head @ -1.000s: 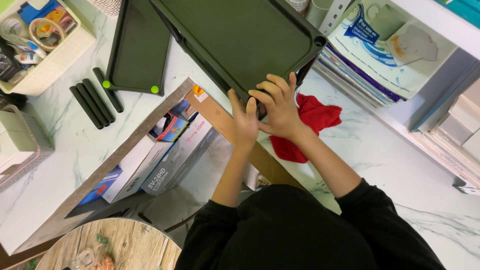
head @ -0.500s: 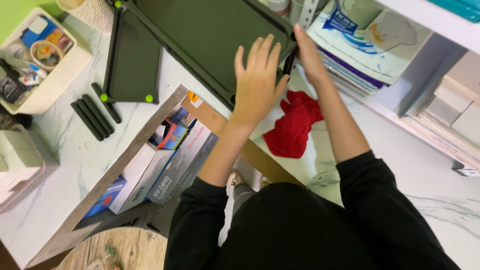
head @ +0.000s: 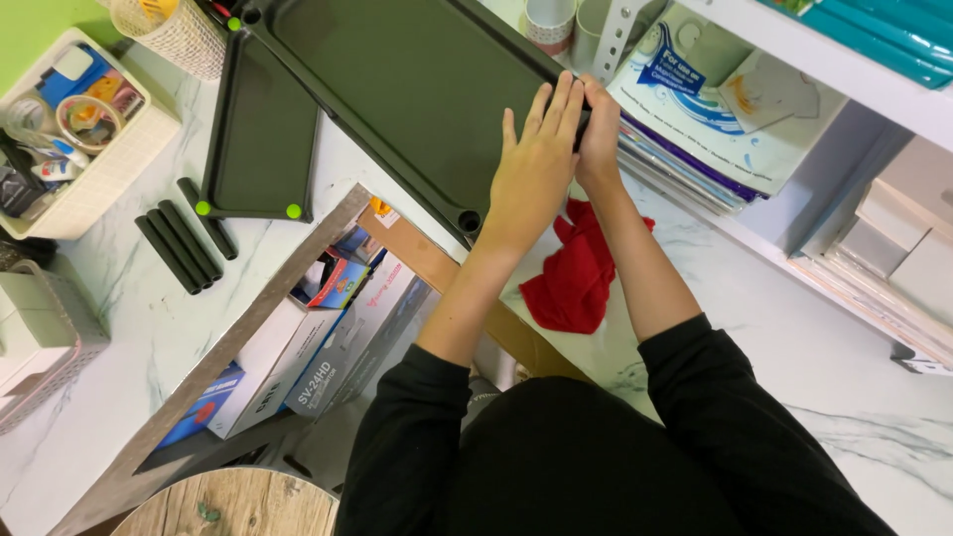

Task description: The person assembles a small rolling cart on a workbench, fitting black plastic tubes into the corner sockets of dark trays and pressing green corner caps onto the tube ends. They attach the trays to form tiers, then lift and stand the finished cart upright on the floor.

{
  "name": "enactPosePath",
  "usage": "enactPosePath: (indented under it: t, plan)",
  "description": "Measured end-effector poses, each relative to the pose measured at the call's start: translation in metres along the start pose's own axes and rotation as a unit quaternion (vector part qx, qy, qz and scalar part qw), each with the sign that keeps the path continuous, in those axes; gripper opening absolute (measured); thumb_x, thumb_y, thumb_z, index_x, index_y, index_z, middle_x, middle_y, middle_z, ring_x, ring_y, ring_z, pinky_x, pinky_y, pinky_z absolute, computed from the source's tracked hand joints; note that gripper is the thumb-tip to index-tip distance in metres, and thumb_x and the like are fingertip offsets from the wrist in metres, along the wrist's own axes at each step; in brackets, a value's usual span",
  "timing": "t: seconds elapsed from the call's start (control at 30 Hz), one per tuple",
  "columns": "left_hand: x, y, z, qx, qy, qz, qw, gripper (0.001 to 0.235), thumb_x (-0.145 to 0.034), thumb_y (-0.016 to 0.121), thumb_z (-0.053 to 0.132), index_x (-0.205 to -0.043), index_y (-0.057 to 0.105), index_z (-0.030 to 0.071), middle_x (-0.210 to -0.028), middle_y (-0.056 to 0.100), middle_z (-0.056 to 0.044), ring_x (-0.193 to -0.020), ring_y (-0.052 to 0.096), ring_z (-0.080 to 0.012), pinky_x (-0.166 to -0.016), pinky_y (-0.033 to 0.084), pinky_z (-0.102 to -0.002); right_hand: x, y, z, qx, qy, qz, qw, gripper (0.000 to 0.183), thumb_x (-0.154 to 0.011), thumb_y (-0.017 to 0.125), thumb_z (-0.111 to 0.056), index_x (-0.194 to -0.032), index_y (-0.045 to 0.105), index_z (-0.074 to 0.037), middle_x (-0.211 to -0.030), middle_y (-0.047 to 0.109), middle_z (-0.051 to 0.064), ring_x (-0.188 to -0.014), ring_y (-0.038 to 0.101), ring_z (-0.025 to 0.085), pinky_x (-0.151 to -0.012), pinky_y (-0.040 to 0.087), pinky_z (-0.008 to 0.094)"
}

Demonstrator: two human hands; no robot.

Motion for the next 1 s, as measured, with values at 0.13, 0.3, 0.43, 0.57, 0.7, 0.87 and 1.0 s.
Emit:
enactPosePath:
  t: [0.13, 0.3, 0.43, 0.57, 0.7, 0.87, 1.0]
  plan:
    - [-0.001, 0.001, -0.005, 0.054, -0.011, -0.015, 0.998, 0.084, -0.087, 0.077, 0.017, -0.158, 0.032, 0.005, -0.166, 0.031, -0.011, -0.151, 0.034, -0.0312, -0.119, 0.031, -0.062, 0.011, 0.029, -0.052, 0.129, 0.003, -0.03, 0.991, 0.031, -0.108, 0.04, -0.028, -0.104, 0.062, -0.007, -0.098, 0.06, -0.002, -0.095, 0.053, 0.009, -0.087, 0.045, 0.026]
    - [0.002, 0.007, -0.03, 0.252, 0.014, -0.068, 0.965, 0.079, -0.101, 0.071, 0.038, -0.156, 0.031, -0.003, -0.164, 0.029, -0.022, -0.155, 0.023, -0.041, -0.123, 0.022, -0.06, 0.014, 0.055, -0.104, 0.382, 0.059, -0.026, 0.922, 0.027, -0.105, 0.051, -0.017, -0.128, 0.062, -0.009, -0.099, 0.057, 0.005, -0.093, 0.051, 0.017, -0.084, 0.043, 0.032]
    - [-0.003, -0.037, -0.059, 0.275, 0.022, -0.068, 0.959, 0.078, -0.103, 0.064, 0.045, -0.156, 0.033, -0.003, -0.164, 0.031, -0.025, -0.155, 0.025, -0.0424, -0.124, 0.023, -0.058, -0.008, 0.1, -0.12, 0.561, -0.156, -0.169, 0.795, 0.032, -0.1, 0.063, -0.01, -0.132, 0.06, -0.004, -0.127, 0.061, 0.015, -0.12, 0.058, 0.031, -0.105, 0.047, 0.041]
    - [-0.031, -0.058, -0.134, 0.256, 0.007, -0.07, 0.964, 0.071, -0.102, 0.063, 0.044, -0.152, 0.041, -0.001, -0.158, 0.043, -0.022, -0.152, 0.036, -0.0384, -0.124, 0.026, -0.056, -0.053, 0.155, -0.089, 0.655, -0.157, -0.274, 0.686, 0.047, -0.095, 0.069, -0.018, -0.138, 0.055, -0.006, -0.134, 0.058, 0.019, -0.12, 0.055, 0.042, -0.101, 0.046, 0.049]
    - [-0.063, -0.055, -0.238, 0.232, -0.021, -0.057, 0.971, 0.065, -0.103, 0.065, 0.044, -0.146, 0.048, -0.001, -0.153, 0.049, -0.024, -0.144, 0.045, -0.0389, -0.121, 0.03, -0.054, -0.118, 0.199, -0.042, 0.681, -0.065, -0.319, 0.656, 0.053, -0.097, 0.066, -0.033, -0.14, 0.049, -0.008, -0.136, 0.053, 0.022, -0.118, 0.056, 0.044, -0.087, 0.048, 0.055]
    - [-0.108, -0.051, -0.34, 0.171, -0.018, -0.046, 0.984, 0.062, -0.102, 0.067, 0.042, -0.143, 0.051, -0.002, -0.145, 0.056, -0.025, -0.137, 0.05, -0.0407, -0.117, 0.031, -0.054, -0.197, 0.235, 0.019, 0.685, -0.017, -0.357, 0.636, 0.05, -0.102, 0.061, -0.038, -0.14, 0.052, -0.006, -0.13, 0.062, 0.024, -0.115, 0.061, 0.044, -0.093, 0.049, 0.055]
    - [-0.148, -0.059, -0.374, 0.189, -0.049, -0.101, 0.976, 0.066, -0.093, 0.065, 0.04, -0.143, 0.048, 0.001, -0.138, 0.059, -0.024, -0.13, 0.052, -0.042, -0.108, 0.042, -0.047, -0.233, 0.275, 0.05, 0.682, -0.068, -0.352, 0.638, 0.046, -0.102, 0.055, -0.037, -0.136, 0.059, -0.006, -0.126, 0.064, 0.025, -0.112, 0.059, 0.046, -0.091, 0.044, 0.057]
Point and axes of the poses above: each hand's wrist, its own x-axis away from the middle knuckle, its own y-axis out of the palm, z = x × y, the point moved 3 cm from there along -x, towards the middle knuckle
